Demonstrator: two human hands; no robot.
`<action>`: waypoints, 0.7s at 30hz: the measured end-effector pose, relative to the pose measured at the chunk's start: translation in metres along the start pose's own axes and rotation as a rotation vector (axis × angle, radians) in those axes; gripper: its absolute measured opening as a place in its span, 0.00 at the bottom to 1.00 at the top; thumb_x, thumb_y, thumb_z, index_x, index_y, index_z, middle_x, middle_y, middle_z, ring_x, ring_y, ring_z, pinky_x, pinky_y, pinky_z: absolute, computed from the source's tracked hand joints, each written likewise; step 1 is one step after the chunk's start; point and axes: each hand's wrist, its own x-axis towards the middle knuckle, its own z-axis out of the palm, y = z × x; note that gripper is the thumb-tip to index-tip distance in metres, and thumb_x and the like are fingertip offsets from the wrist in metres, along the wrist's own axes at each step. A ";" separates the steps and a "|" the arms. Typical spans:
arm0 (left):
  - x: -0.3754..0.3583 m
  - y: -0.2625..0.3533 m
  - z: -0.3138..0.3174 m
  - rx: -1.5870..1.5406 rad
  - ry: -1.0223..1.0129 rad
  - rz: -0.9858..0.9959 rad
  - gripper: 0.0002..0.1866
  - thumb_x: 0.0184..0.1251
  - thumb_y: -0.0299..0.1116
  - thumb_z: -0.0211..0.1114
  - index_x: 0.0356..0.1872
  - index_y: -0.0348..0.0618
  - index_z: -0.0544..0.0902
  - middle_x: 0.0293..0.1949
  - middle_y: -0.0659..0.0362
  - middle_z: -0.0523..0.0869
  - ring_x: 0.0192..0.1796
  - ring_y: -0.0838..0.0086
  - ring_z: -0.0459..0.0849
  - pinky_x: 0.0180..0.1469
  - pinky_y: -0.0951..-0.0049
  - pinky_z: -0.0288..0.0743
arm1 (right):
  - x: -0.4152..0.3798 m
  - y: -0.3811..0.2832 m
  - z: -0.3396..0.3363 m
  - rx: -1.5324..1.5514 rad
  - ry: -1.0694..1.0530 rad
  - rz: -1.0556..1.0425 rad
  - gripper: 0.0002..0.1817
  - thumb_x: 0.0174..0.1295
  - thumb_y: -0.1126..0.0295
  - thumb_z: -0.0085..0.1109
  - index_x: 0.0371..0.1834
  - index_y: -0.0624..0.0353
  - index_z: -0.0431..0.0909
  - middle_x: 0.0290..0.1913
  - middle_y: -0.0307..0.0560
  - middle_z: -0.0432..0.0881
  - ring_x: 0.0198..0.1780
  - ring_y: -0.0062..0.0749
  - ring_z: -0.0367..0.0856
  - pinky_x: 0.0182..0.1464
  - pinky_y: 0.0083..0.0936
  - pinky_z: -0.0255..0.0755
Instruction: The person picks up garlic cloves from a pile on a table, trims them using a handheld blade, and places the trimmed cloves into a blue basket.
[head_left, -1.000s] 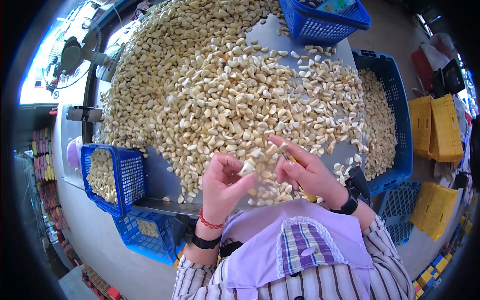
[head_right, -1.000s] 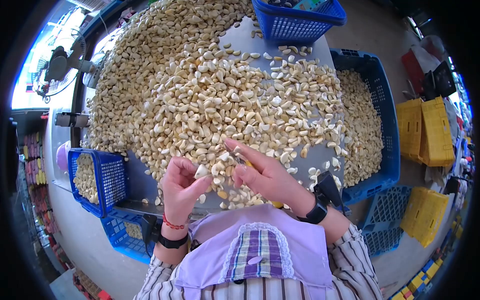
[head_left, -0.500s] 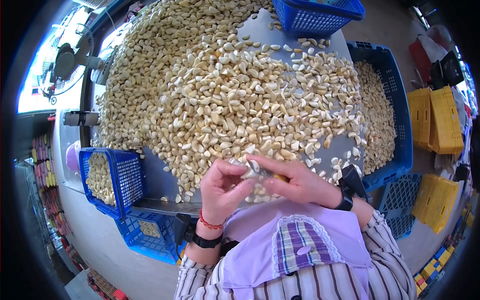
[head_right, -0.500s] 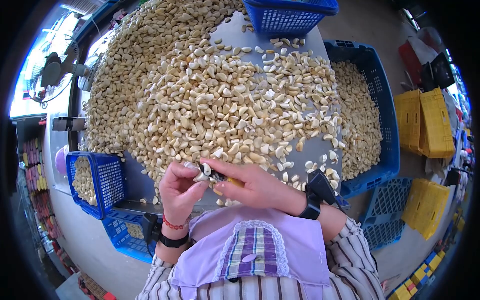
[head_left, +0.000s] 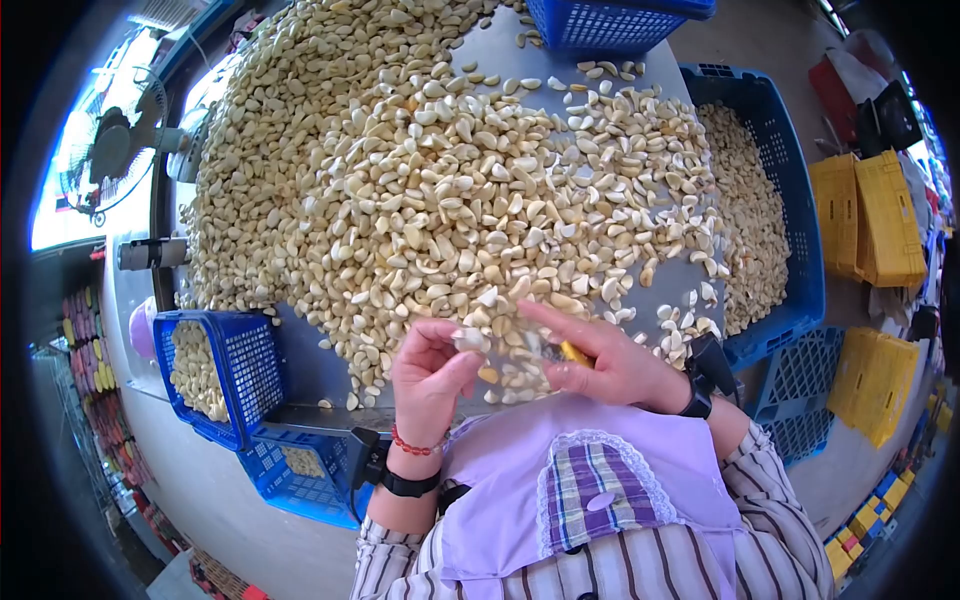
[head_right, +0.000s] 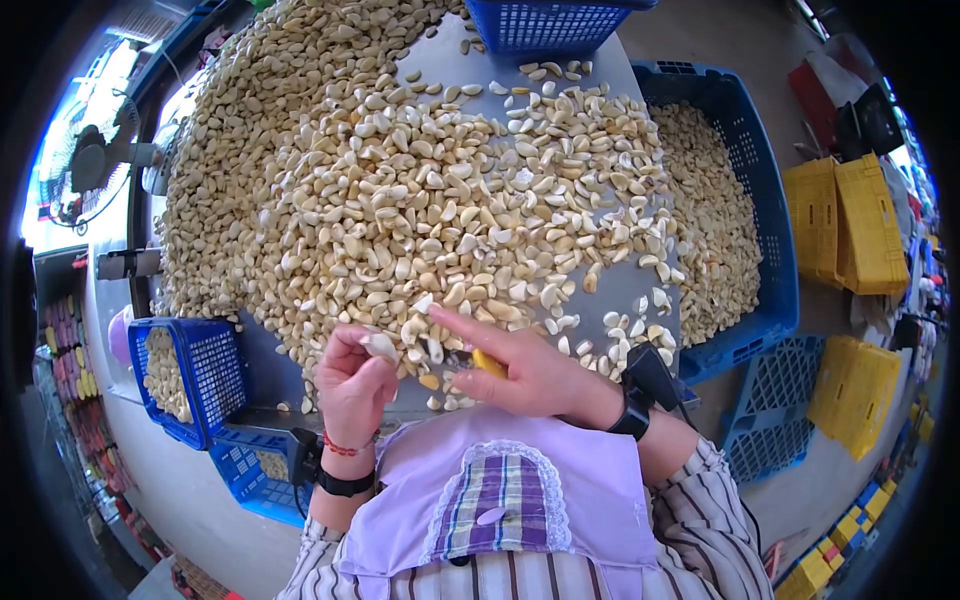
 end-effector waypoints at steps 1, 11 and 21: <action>-0.001 -0.002 0.000 0.048 -0.018 -0.020 0.11 0.59 0.18 0.64 0.40 0.38 0.73 0.37 0.57 0.83 0.30 0.82 0.81 0.27 0.84 0.74 | 0.000 0.002 0.001 -0.125 0.010 -0.135 0.35 0.64 0.59 0.55 0.73 0.53 0.55 0.60 0.56 0.75 0.35 0.26 0.79 0.43 0.21 0.73; -0.005 -0.002 0.019 0.190 -0.154 -0.178 0.13 0.51 0.14 0.70 0.28 0.39 0.74 0.30 0.61 0.82 0.31 0.83 0.81 0.32 0.83 0.76 | 0.000 -0.008 -0.008 0.101 -0.204 0.127 0.32 0.64 0.61 0.53 0.72 0.49 0.59 0.32 0.49 0.82 0.23 0.23 0.70 0.30 0.22 0.67; -0.001 0.002 0.020 0.130 -0.212 -0.228 0.11 0.51 0.17 0.71 0.26 0.39 0.76 0.26 0.65 0.80 0.30 0.86 0.78 0.33 0.83 0.74 | -0.002 -0.008 -0.014 0.209 -0.324 0.156 0.31 0.64 0.62 0.52 0.72 0.50 0.60 0.31 0.45 0.80 0.24 0.19 0.69 0.31 0.20 0.65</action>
